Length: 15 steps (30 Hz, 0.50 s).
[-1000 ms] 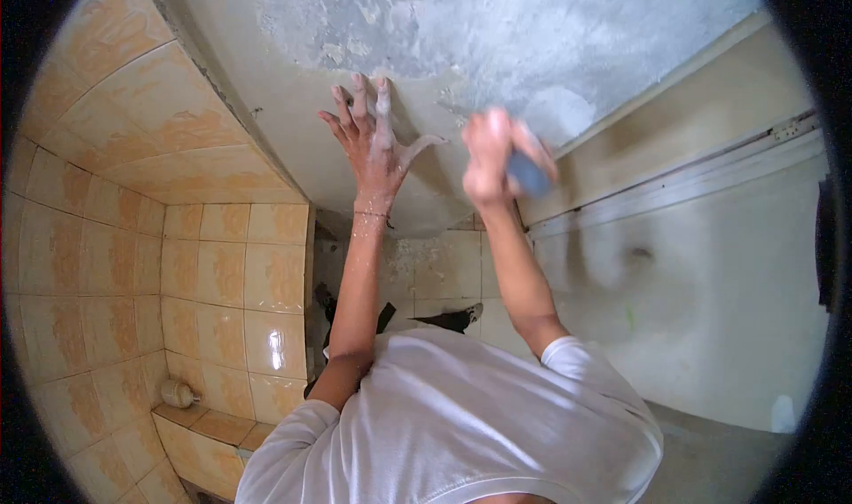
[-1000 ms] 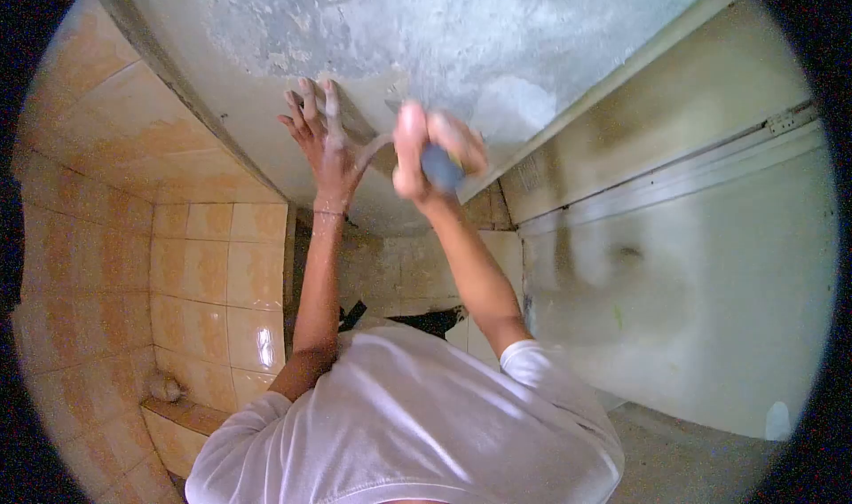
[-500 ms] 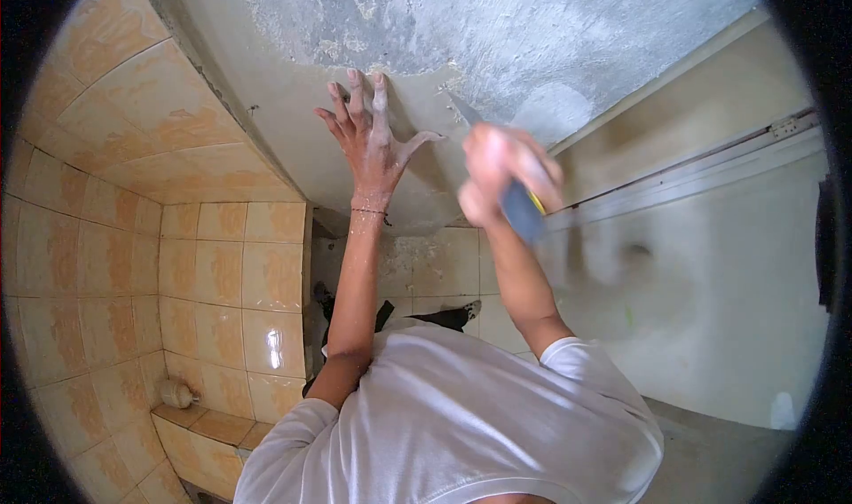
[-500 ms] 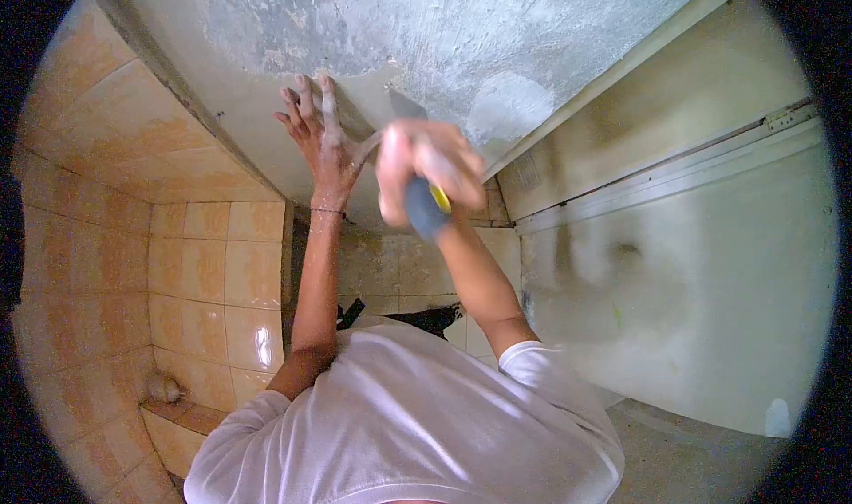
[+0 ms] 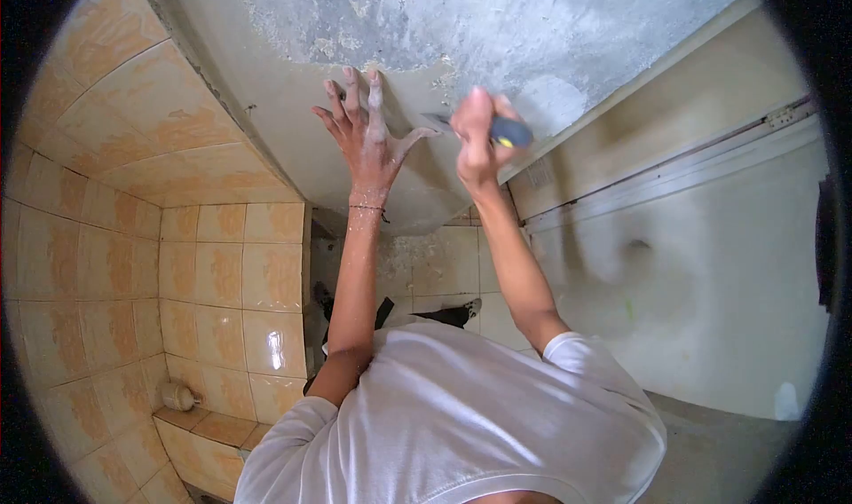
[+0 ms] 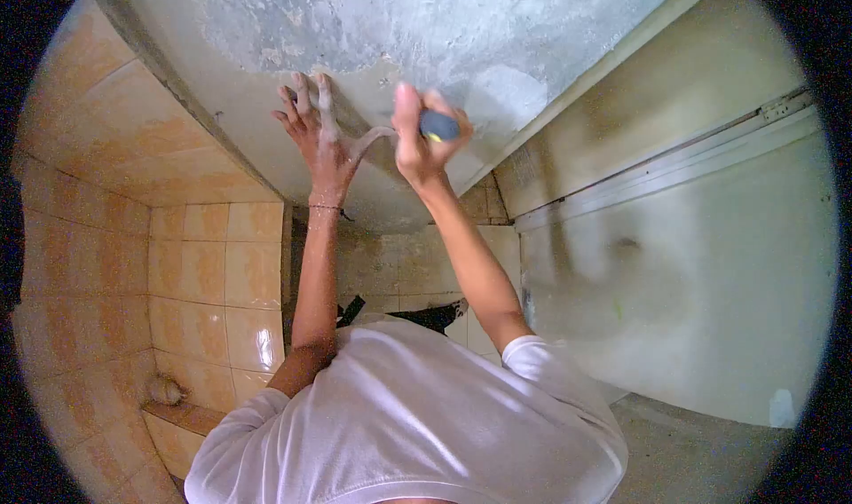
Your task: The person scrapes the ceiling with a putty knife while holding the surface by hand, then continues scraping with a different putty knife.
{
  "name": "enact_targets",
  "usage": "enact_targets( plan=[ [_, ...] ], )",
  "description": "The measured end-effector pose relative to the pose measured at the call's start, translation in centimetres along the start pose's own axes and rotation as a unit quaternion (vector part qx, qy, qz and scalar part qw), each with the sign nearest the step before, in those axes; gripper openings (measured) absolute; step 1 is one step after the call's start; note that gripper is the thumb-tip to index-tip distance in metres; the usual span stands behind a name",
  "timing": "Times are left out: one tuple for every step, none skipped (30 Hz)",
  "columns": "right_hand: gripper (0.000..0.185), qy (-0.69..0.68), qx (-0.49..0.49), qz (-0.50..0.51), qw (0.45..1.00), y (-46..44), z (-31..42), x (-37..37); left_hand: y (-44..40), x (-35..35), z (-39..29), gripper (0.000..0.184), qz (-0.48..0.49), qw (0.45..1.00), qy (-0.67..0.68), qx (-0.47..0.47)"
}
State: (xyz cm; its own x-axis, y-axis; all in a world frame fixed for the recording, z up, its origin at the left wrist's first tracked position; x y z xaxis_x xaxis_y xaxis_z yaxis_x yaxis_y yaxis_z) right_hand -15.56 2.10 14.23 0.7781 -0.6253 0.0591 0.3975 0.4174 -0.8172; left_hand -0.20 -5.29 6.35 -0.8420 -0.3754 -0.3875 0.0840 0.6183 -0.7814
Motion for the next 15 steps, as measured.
enact_targets(
  plan=[
    [0.026,-0.026,-0.014,-0.002,1.0,0.0,0.3,-0.2,-0.2,0.0,0.1,0.126,-0.005,1.0,-0.008,0.002],
    [0.023,-0.095,-0.052,0.024,0.994,0.1,1.2,-0.3,-0.2,-0.1,0.4,0.126,-0.009,1.0,-0.012,-0.002],
    [0.023,-0.098,-0.049,0.029,0.994,-0.4,2.5,-0.7,-0.1,-0.1,0.3,0.127,-0.008,1.0,-0.018,0.001],
    [0.026,-0.129,-0.042,0.012,0.991,-0.9,3.6,-1.6,0.0,0.0,0.1,0.127,-0.005,1.0,-0.023,0.006],
    [0.03,-0.159,-0.035,-0.008,0.987,-1.5,4.2,-2.4,0.0,0.0,0.2,0.127,-0.003,1.0,-0.023,0.004],
    [0.03,-0.157,-0.033,-0.009,0.987,-2.2,4.5,-3.0,-0.1,-0.1,0.0,0.128,-0.01,1.0,-0.019,0.009],
    [0.034,-0.138,-0.055,-0.001,0.989,-2.7,5.2,-3.5,-0.1,-0.2,-0.1,0.129,-0.017,1.0,-0.015,0.015],
    [0.038,-0.119,-0.078,0.008,0.99,-2.8,5.6,-3.9,-0.2,-0.1,-0.2,0.129,-0.013,1.0,-0.012,0.014],
    [0.038,-0.114,-0.077,0.006,0.99,-2.6,4.7,-3.5,-0.3,-0.2,-0.2,0.129,-0.011,1.0,-0.015,0.009],
    [0.04,-0.08,-0.048,-0.011,0.996,-2.3,2.5,-2.6,-0.3,-0.2,-0.2,0.13,-0.011,1.0,-0.019,0.005],
    [0.042,-0.047,-0.02,-0.029,0.998,-2.1,1.2,-2.2,-0.2,0.0,-0.1,0.13,-0.009,1.0,-0.017,0.005],
    [0.042,-0.094,-0.01,-0.018,0.995,-2.6,1.6,-1.9,-0.1,0.0,0.0,0.13,-0.012,1.0,-0.014,0.007],
    [0.042,-0.094,-0.009,-0.019,0.995,-3.0,2.9,-2.0,0.0,0.0,0.1,0.129,-0.015,1.0,-0.012,0.008],
    [0.046,-0.159,-0.012,-0.01,0.987,-3.3,4.6,-2.1,0.0,0.0,0.1,0.129,-0.014,1.0,-0.013,0.009],
    [0.05,-0.224,-0.016,0.0,0.974,-3.5,5.8,-2.4,0.0,0.0,0.0,0.129,-0.016,1.0,-0.015,0.011]
  ],
)
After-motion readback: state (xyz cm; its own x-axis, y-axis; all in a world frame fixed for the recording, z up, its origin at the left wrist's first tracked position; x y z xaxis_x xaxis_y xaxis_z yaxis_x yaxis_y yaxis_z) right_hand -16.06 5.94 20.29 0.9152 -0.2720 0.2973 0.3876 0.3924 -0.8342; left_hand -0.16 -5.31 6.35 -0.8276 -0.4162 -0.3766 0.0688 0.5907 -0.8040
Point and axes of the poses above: each hand's wrist, its own y-axis away from the middle knuckle, its own x-axis out of the palm, z = x × y, the point moved 8 cm from there along -y, towards the middle knuckle, and after that the axes turned 12 degrees about y, right-handed, at the moved point
